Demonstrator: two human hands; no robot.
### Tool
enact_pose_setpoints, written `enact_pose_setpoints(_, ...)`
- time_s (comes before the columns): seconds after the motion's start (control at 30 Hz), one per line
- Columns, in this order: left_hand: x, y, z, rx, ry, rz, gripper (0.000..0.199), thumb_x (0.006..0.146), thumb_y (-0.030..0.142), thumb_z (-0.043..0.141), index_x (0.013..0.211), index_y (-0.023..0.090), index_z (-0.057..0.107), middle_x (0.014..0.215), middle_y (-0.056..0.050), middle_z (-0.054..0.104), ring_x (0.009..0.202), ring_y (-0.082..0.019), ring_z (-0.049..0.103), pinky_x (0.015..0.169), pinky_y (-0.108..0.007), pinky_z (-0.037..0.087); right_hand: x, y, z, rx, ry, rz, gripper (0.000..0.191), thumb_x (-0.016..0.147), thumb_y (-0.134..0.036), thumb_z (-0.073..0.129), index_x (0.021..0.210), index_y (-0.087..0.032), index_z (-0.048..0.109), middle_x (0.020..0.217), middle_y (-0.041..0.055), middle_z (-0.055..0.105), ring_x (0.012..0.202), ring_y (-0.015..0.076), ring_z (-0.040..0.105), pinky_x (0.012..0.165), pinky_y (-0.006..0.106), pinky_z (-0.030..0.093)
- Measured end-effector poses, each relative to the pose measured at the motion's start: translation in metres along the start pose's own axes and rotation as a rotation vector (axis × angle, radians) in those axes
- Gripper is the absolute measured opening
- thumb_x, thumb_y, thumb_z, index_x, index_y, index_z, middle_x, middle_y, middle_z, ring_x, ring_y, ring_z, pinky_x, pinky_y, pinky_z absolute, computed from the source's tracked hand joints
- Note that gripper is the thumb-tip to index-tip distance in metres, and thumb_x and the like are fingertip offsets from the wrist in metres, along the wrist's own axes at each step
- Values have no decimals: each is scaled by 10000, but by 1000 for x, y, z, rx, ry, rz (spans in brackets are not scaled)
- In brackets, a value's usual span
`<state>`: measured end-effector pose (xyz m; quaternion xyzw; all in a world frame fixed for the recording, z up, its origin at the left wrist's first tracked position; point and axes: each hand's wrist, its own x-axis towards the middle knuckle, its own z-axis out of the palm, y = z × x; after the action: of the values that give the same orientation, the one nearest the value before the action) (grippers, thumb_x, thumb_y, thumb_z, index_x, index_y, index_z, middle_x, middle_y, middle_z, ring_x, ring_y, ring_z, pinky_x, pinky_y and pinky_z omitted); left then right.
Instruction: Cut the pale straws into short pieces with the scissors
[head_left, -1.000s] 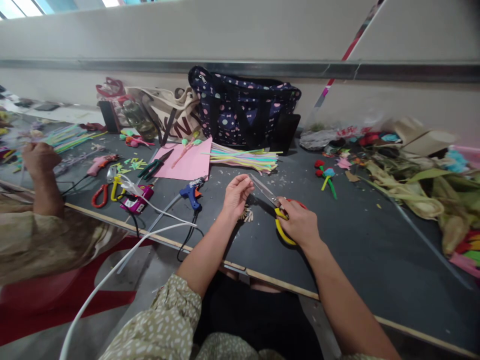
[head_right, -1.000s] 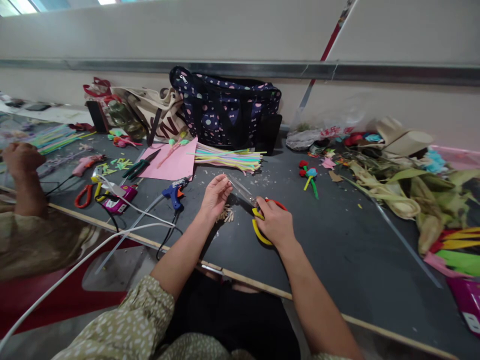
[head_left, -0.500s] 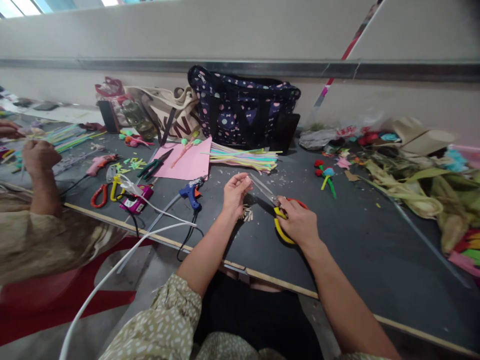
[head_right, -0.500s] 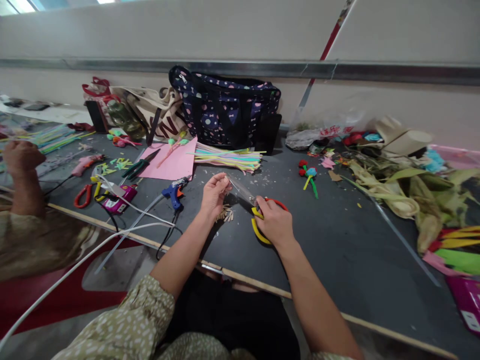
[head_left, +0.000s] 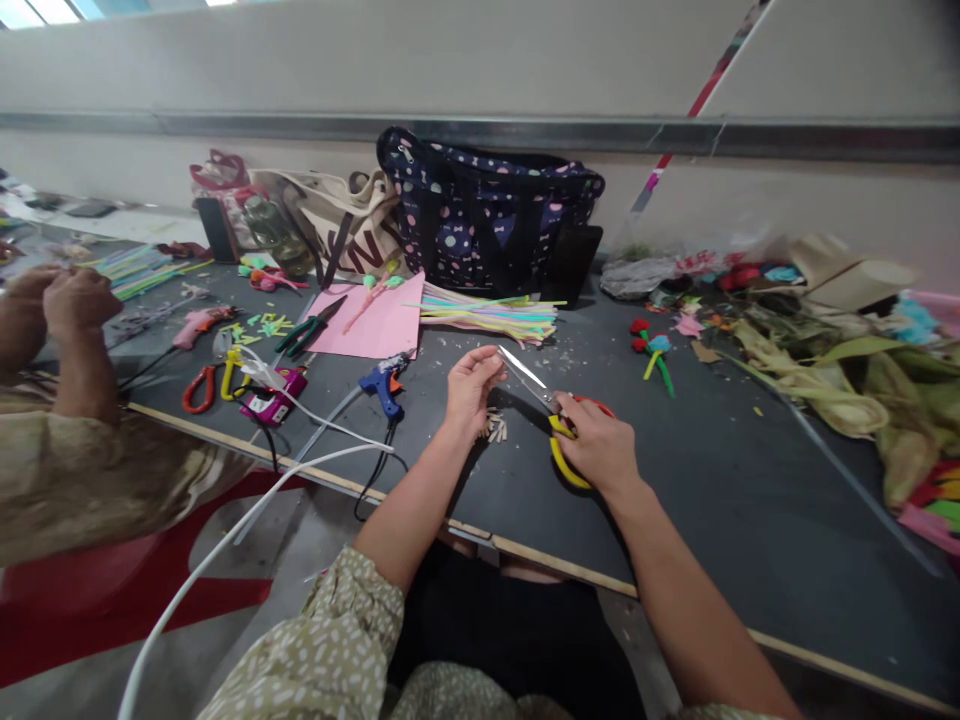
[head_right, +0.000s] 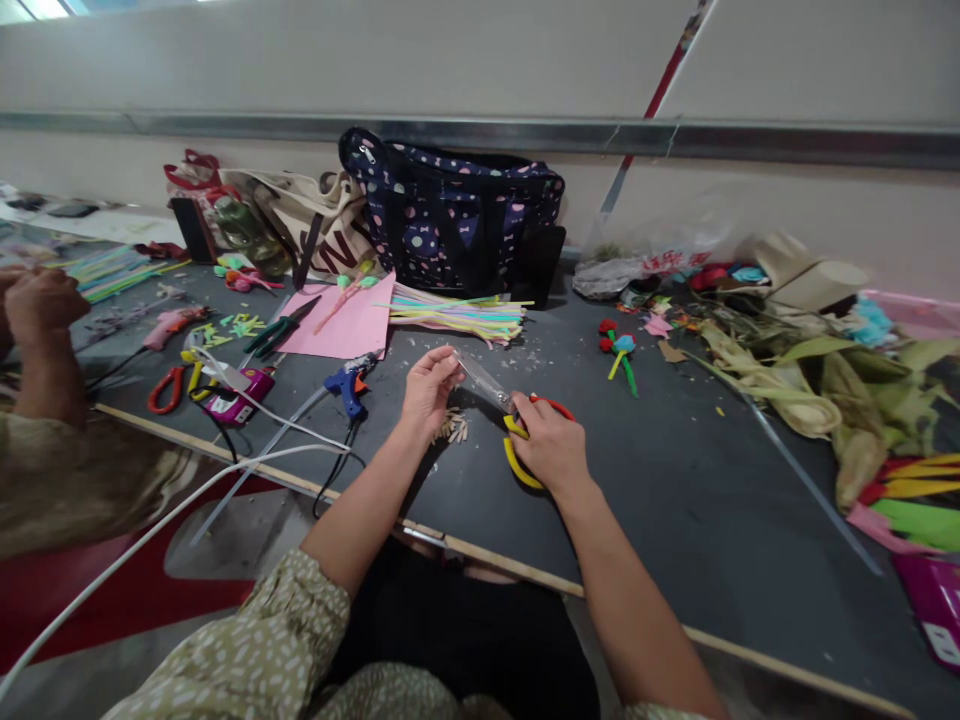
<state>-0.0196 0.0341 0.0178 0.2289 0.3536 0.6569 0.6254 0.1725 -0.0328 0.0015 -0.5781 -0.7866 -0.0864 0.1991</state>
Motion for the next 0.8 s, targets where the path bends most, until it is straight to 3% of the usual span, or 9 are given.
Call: enact_pose_setpoints(0.8,2,-3,-3,50,-12,25,324,553,265,833,812,152,675,639,7,647,583,-98,615,650,-246,494,-1,-1,-1,-43,23,-30,386,822,-298,518,1192,-232,600,929,25,697,814,145,609,598,241,350)
